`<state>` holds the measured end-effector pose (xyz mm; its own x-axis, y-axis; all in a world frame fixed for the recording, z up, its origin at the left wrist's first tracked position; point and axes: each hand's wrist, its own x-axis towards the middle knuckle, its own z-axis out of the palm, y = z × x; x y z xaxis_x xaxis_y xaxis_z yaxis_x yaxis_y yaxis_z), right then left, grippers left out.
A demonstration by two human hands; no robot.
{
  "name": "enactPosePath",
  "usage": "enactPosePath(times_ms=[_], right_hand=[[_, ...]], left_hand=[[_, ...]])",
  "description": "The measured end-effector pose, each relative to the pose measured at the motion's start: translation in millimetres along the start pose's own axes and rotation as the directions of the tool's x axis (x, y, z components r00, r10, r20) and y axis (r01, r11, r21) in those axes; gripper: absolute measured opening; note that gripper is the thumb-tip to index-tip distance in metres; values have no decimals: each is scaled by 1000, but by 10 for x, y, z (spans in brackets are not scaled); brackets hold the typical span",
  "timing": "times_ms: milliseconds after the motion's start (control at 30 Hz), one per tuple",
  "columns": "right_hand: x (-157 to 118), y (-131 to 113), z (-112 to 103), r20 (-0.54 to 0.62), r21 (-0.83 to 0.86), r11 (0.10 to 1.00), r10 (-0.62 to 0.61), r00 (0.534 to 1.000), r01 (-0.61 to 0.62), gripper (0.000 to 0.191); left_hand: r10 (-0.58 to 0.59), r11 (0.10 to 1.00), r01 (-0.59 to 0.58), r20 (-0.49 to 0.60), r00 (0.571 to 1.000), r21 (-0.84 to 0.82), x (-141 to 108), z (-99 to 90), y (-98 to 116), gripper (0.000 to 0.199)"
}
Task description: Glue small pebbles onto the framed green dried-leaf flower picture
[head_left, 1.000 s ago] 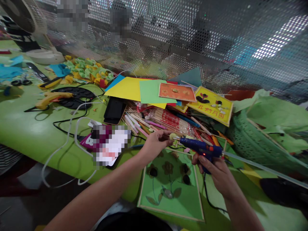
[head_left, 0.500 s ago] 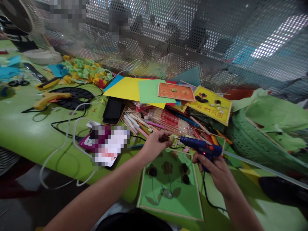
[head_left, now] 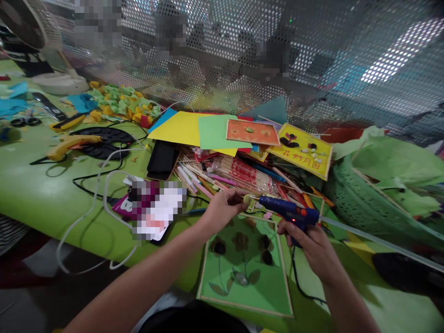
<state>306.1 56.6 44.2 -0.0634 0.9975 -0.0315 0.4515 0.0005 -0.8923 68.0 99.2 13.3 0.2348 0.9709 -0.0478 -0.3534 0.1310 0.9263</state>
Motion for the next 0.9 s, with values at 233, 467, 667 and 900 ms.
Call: enactPosePath(times_ms=[233, 467, 667, 900], right_hand=[[-1, -9, -9, 6, -4, 1000, -3, 1000, 3, 43], [0, -37, -2, -12, -19, 1000, 1, 1000, -1, 44], [-4, -49, -7, -12, -22, 1000, -15, 1000, 15, 46], [-18, 33, -5, 20, -44, 999, 4, 1000, -3, 44]], left_hand=[[1, 1000, -1, 5, 1000, 4, 15, -20, -26, 51], [-15, 998, 15, 0, 1000, -58, 10, -16, -7, 55], [-19, 998, 20, 10, 1000, -67, 13, -24, -20, 51], [-42, 994, 40, -13, 999, -106, 20, -15, -8, 52]])
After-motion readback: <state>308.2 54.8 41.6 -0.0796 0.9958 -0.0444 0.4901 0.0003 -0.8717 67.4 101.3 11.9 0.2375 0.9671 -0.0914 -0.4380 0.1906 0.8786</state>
